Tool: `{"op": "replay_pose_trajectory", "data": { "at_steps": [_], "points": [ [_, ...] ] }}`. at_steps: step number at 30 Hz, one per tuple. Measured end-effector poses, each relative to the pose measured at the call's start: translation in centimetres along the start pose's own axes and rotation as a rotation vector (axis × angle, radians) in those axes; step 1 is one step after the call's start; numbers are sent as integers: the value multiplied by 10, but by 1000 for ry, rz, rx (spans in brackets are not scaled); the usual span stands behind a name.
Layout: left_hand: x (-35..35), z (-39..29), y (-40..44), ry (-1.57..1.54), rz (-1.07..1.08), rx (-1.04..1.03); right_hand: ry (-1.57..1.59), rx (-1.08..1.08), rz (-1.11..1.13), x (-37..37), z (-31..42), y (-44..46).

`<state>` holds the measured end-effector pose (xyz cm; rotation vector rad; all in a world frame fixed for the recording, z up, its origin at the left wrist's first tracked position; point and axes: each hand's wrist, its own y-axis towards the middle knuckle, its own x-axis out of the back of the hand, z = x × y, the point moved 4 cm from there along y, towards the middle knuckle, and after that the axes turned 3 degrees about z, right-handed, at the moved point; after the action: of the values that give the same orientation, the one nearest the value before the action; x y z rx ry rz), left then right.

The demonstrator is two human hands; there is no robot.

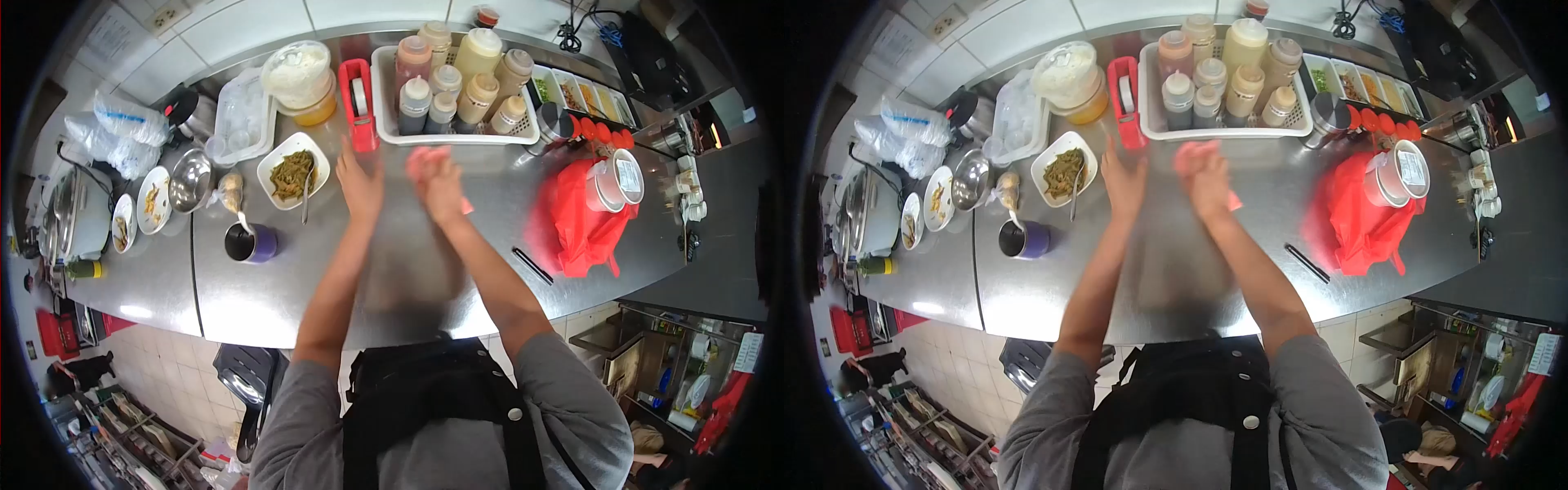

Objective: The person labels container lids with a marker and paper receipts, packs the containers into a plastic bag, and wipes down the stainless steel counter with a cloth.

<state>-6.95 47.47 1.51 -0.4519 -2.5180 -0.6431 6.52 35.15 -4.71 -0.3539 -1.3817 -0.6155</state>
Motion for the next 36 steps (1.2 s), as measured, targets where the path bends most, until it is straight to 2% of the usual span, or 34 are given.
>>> {"op": "replay_pose_trajectory", "data": {
  "at_steps": [1, 3, 5, 6, 7, 9, 11, 13, 15, 17, 19, 20, 21, 23, 25, 27, 29, 31, 33, 35, 36],
  "points": [
    [28, -28, -29, -60, -47, -53, 89, 179, 100, 1, 32, -15],
    [74, -43, -90, 12, -68, -228, 275, 430, 188, 11, 85, -75],
    [117, -18, -145, 129, -78, -256, 346, 645, 432, 29, 80, -151],
    [145, -4, -160, 164, -192, -201, 292, 741, 534, 47, 65, -183],
    [172, 11, -169, 198, -302, -144, 379, 821, 417, 66, 45, -209],
    [212, 48, -166, 112, -470, 118, 299, 683, 707, 107, 6, -238],
    [231, 78, -147, 89, -450, 174, 361, 468, 1007, 112, -41, -237],
    [238, 102, -125, 56, -421, 223, 486, 195, 849, 154, -41, -198],
    [234, 117, -108, -16, -355, 180, 572, 71, 550, 145, -49, -154],
    [231, 127, -92, -82, -372, 147, 442, 19, 318, 135, -22, -115],
    [225, 135, -86, -301, -276, 218, 286, 51, 136, 95, 9, -92],
    [228, 128, -83, -152, -286, 196, 138, 28, 153, 73, 32, -84],
    [229, 127, -87, -146, -291, 201, -11, 9, 172, 52, 55, -81],
    [238, 128, -97, -123, -349, 277, -177, 332, -190, 11, 108, -85],
    [256, 115, -112, -122, -402, 253, -334, 455, -76, 5, 180, -101],
    [279, 102, -129, -140, -430, 289, -503, 485, -99, -29, 238, -111],
    [302, 84, -143, -56, -472, 317, -414, 554, -98, -27, 304, -108],
    [320, 80, -152, -41, -480, 365, -234, 727, 85, -26, 359, -95],
    [329, 73, -150, -23, -487, 385, 99, 859, -34, -34, 390, -100],
    [329, 80, -142, 0, -493, 338, 590, 527, 692, -32, 401, -117],
    [325, 85, -136, -1, -492, 336, 785, 559, 747, -13, 391, -140]
  ]
}}
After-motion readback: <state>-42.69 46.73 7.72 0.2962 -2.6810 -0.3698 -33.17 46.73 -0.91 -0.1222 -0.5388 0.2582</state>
